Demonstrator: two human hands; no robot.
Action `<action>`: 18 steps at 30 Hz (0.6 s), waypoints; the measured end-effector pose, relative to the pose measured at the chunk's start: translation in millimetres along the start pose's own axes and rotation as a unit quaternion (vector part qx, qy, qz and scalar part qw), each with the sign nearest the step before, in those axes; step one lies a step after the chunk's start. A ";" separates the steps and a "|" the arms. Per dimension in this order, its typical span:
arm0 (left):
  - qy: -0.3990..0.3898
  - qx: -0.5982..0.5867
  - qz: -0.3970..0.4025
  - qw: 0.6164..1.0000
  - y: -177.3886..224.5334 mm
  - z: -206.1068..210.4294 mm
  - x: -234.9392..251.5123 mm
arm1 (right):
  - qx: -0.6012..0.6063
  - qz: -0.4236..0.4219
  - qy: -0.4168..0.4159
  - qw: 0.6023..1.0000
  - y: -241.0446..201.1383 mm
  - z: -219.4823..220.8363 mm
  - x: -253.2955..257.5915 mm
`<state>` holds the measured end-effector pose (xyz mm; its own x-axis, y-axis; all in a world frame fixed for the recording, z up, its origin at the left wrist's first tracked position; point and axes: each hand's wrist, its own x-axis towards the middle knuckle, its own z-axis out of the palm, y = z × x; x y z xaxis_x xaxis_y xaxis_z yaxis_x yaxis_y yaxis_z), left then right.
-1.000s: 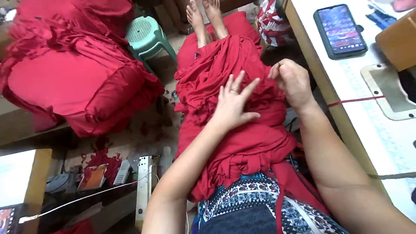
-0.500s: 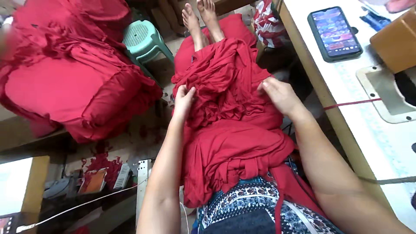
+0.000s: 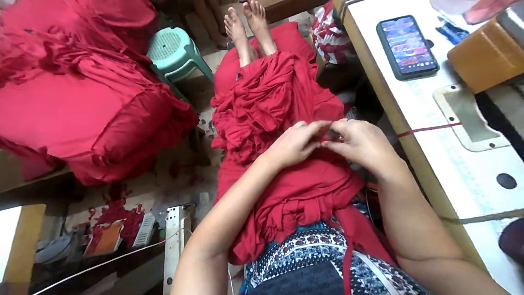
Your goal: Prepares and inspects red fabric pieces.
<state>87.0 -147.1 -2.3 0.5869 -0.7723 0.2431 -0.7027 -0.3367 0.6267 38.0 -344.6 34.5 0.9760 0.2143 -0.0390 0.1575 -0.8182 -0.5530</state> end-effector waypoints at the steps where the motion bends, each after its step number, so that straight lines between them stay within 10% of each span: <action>1: -0.008 0.008 0.011 1.000 -1.4 -1.0 -1.5 | 0.017 -0.012 0.004 1.000 -1.3 -2.7 -3.2; 18: 0.206 -0.204 -0.106 0.951 -6.7 -26.2 -58.6 | 0.266 -0.181 -0.009 0.947 0.6 51.1 19.8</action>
<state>67.9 -85.5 -1.3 0.8650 -0.4057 0.2951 -0.3854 -0.1608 0.9086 49.7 -313.6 -9.2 0.8689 0.4426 0.2215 0.3785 -0.3057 -0.8737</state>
